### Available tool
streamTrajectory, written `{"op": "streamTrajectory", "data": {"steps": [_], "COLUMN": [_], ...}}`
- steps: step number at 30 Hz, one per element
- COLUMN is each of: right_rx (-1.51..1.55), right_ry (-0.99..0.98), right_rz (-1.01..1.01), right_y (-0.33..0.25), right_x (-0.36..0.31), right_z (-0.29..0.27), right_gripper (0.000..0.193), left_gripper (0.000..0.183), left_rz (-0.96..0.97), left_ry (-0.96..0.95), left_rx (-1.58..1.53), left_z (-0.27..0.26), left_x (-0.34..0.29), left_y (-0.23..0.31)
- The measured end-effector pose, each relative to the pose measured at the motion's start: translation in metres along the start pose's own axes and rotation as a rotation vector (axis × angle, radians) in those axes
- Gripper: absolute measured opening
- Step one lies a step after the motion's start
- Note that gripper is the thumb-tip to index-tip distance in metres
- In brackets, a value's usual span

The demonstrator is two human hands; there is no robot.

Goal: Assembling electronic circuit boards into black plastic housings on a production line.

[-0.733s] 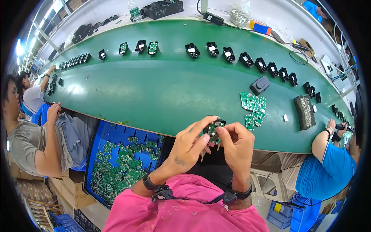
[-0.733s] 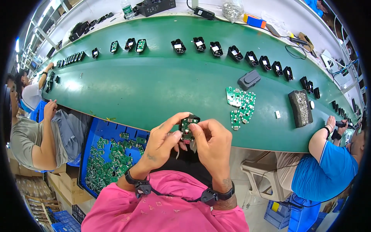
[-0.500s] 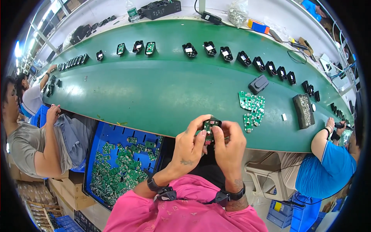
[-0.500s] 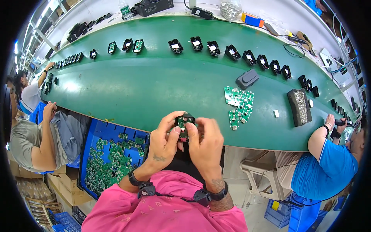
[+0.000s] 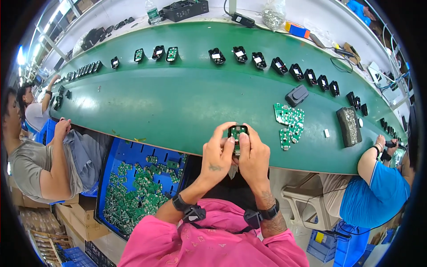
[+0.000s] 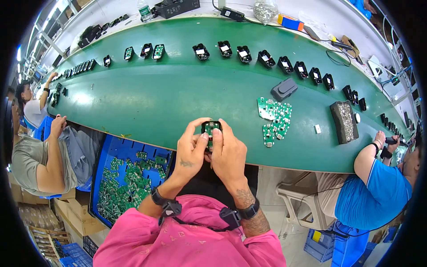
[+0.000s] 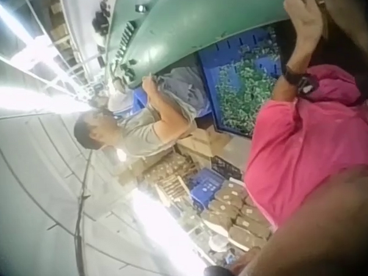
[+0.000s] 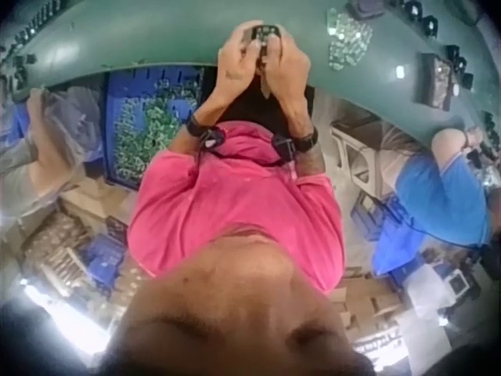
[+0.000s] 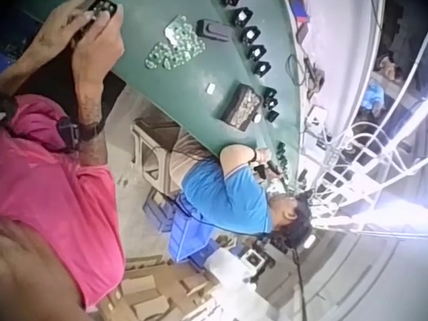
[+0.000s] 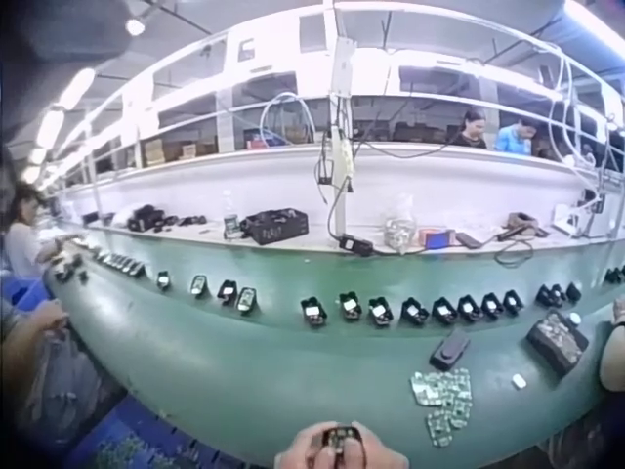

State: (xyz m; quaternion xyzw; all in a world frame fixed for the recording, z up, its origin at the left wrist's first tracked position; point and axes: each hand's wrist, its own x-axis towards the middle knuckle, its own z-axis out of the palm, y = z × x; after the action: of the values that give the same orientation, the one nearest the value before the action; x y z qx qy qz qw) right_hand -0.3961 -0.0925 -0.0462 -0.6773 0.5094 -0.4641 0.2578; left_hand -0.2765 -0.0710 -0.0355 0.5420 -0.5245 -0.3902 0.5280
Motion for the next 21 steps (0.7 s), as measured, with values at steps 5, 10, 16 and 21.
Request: {"op": "streamTrajectory", "data": {"steps": [5,10,16,21], "right_rx": [0.086,0.045,0.026,-0.043], "right_ry": [-0.08,-0.166,-0.038,-0.032], "right_rz": [0.038,0.053,-0.024,-0.091], "right_y": [-0.003,0.03,0.035,0.033], "right_x": [0.005,0.001,-0.01,-0.009], "right_z": [0.0,0.005,0.008,0.012], "right_gripper": [0.035,0.028,0.016,0.015], "left_gripper": [0.036,0.033,0.036,0.037], "left_rz": [-0.422,-0.503,-0.556,-0.145], "left_ry": [-0.052,-0.152,-0.186,0.115], "left_rx": [-0.498,-0.868,-0.963,-0.15], "left_z": [-0.039,-0.08,-0.096,-0.096], "left_x": [0.043,0.087,0.133,0.22], "left_y": [-0.007,-0.006,-0.014,-0.041]}}
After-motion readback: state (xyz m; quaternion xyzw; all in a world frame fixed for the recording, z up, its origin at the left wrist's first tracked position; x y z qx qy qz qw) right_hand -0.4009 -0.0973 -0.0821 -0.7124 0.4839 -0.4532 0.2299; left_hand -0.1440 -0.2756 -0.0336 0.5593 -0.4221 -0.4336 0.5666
